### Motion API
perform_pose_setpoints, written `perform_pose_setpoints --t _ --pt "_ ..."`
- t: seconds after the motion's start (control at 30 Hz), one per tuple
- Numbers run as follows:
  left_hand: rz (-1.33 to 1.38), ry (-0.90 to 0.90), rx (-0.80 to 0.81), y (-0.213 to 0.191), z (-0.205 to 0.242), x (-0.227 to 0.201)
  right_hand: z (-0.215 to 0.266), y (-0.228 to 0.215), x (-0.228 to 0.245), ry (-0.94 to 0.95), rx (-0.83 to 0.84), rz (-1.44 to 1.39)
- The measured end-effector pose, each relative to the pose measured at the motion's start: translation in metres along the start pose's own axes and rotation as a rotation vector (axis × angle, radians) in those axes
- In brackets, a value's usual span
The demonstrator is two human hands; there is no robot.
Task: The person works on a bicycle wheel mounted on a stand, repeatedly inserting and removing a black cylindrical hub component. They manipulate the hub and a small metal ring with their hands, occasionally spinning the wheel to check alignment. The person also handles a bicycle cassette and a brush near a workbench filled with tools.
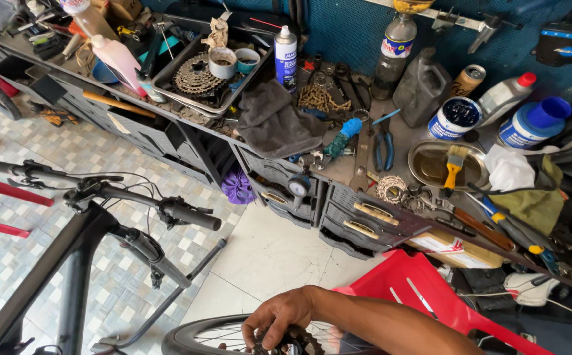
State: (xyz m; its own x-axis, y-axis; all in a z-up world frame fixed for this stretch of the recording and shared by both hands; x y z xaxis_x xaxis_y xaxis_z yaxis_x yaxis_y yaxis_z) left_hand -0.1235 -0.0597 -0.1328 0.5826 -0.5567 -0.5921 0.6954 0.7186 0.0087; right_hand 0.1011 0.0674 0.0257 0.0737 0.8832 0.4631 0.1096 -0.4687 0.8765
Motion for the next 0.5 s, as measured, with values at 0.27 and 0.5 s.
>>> perform_pose_setpoints --t 0.27,0.5 --pt "0.237 -0.009 -0.018 0.069 -0.005 -0.006 0.159 0.000 0.094 -0.322 -0.399 0.164" --pt "0.374 -0.010 0.064 0.154 -0.020 0.009 0.359 0.044 0.120 -0.908 -0.499 0.224"
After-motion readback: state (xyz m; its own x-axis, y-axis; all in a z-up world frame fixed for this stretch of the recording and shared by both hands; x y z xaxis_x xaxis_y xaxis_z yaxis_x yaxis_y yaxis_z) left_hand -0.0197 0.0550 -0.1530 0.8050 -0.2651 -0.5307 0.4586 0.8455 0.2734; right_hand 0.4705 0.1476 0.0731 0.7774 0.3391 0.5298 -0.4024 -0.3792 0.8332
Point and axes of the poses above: each hand's wrist, its own z-axis away from the middle knuckle, its own y-axis out of the palm, x = y × z, the point moved 4 cm from there along -z, towards the middle knuckle, and after that the axes turned 6 degrees about -y, right-handed, at the moved point
